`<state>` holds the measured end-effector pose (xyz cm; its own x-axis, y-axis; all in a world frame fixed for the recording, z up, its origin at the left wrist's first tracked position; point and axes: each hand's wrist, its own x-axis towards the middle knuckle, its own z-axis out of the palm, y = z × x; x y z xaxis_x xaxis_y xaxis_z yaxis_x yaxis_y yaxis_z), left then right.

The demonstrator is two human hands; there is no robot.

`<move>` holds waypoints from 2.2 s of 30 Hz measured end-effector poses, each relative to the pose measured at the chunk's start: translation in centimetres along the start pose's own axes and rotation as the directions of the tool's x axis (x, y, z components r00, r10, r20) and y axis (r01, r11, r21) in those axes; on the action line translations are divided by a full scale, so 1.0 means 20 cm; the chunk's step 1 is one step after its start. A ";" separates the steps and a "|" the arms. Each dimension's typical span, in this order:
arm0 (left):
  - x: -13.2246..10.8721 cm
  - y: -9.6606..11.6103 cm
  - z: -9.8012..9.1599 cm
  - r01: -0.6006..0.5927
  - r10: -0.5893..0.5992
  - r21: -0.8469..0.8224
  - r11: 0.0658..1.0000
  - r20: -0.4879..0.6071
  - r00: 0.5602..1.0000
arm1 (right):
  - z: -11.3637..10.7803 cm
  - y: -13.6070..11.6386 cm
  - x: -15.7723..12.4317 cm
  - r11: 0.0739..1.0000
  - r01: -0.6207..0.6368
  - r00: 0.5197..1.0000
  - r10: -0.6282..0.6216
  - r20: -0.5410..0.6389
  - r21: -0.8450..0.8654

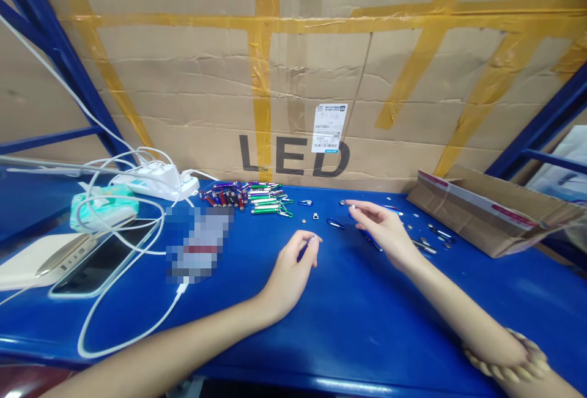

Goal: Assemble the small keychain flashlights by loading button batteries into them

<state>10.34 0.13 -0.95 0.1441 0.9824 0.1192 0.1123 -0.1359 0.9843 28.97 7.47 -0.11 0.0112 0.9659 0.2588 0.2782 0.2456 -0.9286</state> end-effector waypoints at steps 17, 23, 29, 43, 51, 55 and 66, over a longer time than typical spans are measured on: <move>0.02 0.00 0.00 0.054 -0.054 -0.041 0.998 0.018 0.998 | 0.08 -0.14 -0.15 0.969 0.248 0.838 -0.214 0.501 -0.001; 0.03 -0.02 0.00 0.010 -0.012 0.027 1.000 0.058 0.998 | 0.08 -0.13 -0.16 0.963 0.268 0.817 -0.218 0.533 -0.017; 0.03 0.02 -0.01 0.033 -0.036 0.030 0.999 0.096 0.995 | 0.08 -0.14 -0.17 0.964 0.265 0.829 -0.219 0.515 -0.015; 0.04 -0.01 -0.01 0.138 -0.131 -0.091 0.986 0.083 0.988 | 0.10 -0.15 -0.17 0.957 0.289 0.847 -0.249 0.470 -0.014; 0.04 -0.01 -0.01 0.133 -0.123 -0.104 0.986 0.092 0.988 | 0.10 -0.15 -0.16 0.959 0.283 0.863 -0.243 0.443 -0.024; 0.04 -0.01 -0.01 0.132 -0.118 -0.133 0.982 0.104 0.988 | 0.11 -0.14 -0.17 0.956 0.292 0.869 -0.251 0.427 -0.032; 0.04 -0.03 -0.01 0.107 -0.097 -0.146 0.983 0.077 0.992 | 0.10 -0.13 -0.16 0.909 0.398 0.864 -0.326 0.383 -0.122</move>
<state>10.24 1.08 -1.51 0.2075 0.9781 0.0133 -0.0177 -0.0098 0.9998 26.21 3.86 0.84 -0.4490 0.7860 0.4250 0.3748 0.5974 -0.7090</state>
